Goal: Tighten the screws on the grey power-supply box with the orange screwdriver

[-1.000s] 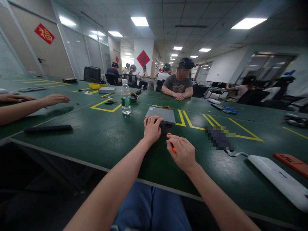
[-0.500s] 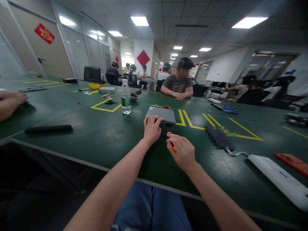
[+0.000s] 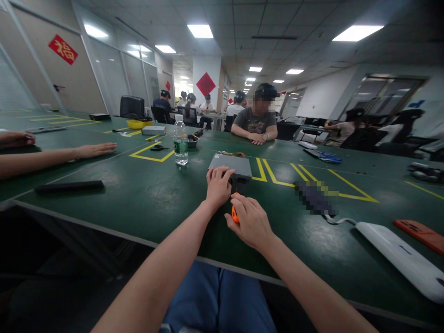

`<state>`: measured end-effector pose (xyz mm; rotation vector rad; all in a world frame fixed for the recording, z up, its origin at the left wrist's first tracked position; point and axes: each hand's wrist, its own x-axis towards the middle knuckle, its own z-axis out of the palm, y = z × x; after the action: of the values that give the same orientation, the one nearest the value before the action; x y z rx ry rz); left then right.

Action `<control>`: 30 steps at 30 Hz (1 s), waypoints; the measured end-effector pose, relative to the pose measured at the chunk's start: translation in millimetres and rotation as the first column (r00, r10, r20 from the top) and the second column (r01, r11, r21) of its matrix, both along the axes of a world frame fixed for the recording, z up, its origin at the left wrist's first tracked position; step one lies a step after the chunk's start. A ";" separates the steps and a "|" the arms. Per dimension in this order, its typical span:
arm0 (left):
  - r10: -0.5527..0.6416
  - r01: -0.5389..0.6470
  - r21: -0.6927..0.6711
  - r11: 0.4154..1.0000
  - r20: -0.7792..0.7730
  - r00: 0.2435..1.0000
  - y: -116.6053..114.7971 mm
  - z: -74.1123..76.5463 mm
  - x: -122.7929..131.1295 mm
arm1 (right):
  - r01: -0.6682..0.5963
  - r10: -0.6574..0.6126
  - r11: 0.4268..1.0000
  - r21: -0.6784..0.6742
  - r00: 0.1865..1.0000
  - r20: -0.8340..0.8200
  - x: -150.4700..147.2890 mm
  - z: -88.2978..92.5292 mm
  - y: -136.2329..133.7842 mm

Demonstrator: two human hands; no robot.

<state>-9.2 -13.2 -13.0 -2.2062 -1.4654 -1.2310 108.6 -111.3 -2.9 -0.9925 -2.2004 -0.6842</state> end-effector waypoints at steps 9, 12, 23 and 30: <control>0.005 -0.005 -0.013 1.000 -0.003 1.000 -1.1 0.6 0.1 | -0.036 0.038 0.998 0.048 0.998 -0.045 6.1 -0.1 -0.1; -0.001 0.001 -0.011 1.000 -0.005 1.000 -1.5 1.0 -0.3 | -0.079 0.073 0.995 -0.058 0.993 -0.088 6.2 0.9 -3.0; 0.004 -0.004 -0.015 1.000 -0.007 1.000 0.4 0.0 -0.4 | -0.148 0.149 0.989 0.011 0.987 -0.065 2.2 1.2 -3.3; 0.005 -0.005 -0.009 1.000 -0.002 1.000 -1.6 0.8 -0.3 | -0.206 0.199 0.979 -0.009 0.956 -0.216 1.6 -2.7 -2.1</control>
<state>-9.5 -14.8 -12.3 -2.2076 -1.4779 -1.2220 110.3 -113.4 -5.7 -0.8008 -2.0906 -0.4292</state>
